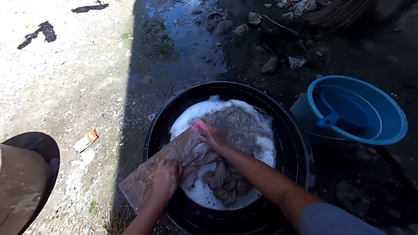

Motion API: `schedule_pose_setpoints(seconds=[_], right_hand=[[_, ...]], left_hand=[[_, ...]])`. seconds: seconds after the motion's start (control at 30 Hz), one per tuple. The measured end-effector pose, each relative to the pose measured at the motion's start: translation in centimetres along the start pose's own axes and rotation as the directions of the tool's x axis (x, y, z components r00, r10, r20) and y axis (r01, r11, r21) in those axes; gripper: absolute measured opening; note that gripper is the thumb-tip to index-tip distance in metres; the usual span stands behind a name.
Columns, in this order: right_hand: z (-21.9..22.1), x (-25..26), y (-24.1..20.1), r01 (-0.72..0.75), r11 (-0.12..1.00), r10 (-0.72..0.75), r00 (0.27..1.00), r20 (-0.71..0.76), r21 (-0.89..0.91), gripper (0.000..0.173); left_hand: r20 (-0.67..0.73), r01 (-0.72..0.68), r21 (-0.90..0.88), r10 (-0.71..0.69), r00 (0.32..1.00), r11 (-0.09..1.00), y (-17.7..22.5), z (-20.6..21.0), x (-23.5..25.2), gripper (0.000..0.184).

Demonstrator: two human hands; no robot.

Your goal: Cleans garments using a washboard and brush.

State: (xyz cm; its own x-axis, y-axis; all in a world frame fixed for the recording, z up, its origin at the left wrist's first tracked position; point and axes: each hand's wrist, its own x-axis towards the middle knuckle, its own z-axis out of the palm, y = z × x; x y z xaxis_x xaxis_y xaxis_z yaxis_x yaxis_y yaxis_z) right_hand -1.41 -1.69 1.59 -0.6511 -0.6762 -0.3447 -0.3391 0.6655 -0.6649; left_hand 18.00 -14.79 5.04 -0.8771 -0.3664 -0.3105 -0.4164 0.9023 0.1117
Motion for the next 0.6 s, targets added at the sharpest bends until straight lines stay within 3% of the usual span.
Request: schedule_pose_setpoints(seconds=[0.07, 0.1, 0.2, 0.3, 0.37, 0.43, 0.5, 0.53, 0.6], right_hand=[[-1.6, 3.3, 4.2, -0.214, 0.977, 0.213, 0.974, -0.080, -0.006, 0.041], [-1.7, 4.2, 4.7, -0.250, 0.968, 0.249, 0.965, -0.084, -0.002, 0.043], [0.7, 0.6, -0.4, -0.043, 0.999, 0.044, 0.996, 0.076, -0.021, 0.043], [2.5, -4.3, -4.1, 0.187, 0.982, -0.191, 0.965, 0.181, 0.036, 0.040], [1.1, -2.9, -1.3, 0.116, 0.993, -0.117, 0.987, 0.107, 0.019, 0.040], [-1.1, 0.2, 2.5, -0.061, 0.998, 0.061, 0.998, 0.017, -0.028, 0.042], [-1.8, 1.6, 3.7, -0.177, 0.983, 0.177, 0.984, -0.001, -0.053, 0.045], [-1.4, 1.1, 2.6, -0.170, 0.984, 0.172, 0.985, 0.031, -0.047, 0.045], [0.4, -2.2, -0.8, -0.022, 1.000, 0.022, 0.993, 0.119, -0.006, 0.043]], left_hand=[[0.023, 0.013, 0.001, -0.013, 1.000, 1.000, 0.1, -0.3, -0.2, 0.034], [0.046, 0.023, 0.008, -0.023, 0.999, 1.000, 0.2, -0.5, -0.1, 0.035], [0.081, 0.034, 0.008, -0.035, 0.996, 0.999, 0.2, -0.4, 0.0, 0.035], [-0.011, -0.012, -0.010, 0.012, 1.000, 1.000, 0.0, 0.3, -0.1, 0.032], [-0.041, -0.021, -0.007, 0.021, 0.999, 1.000, 0.0, 0.4, -0.1, 0.032], [-0.023, -0.003, -0.009, 0.002, 1.000, 1.000, 0.2, 0.2, 0.0, 0.033], [-0.018, 0.003, -0.004, -0.003, 1.000, 1.000, 0.3, 0.1, -0.1, 0.034], [-0.005, 0.010, -0.002, -0.010, 1.000, 1.000, 0.3, 0.1, 0.0, 0.034], [-0.015, 0.001, -0.001, -0.001, 1.000, 1.000, 0.3, 0.2, 0.1, 0.034]])
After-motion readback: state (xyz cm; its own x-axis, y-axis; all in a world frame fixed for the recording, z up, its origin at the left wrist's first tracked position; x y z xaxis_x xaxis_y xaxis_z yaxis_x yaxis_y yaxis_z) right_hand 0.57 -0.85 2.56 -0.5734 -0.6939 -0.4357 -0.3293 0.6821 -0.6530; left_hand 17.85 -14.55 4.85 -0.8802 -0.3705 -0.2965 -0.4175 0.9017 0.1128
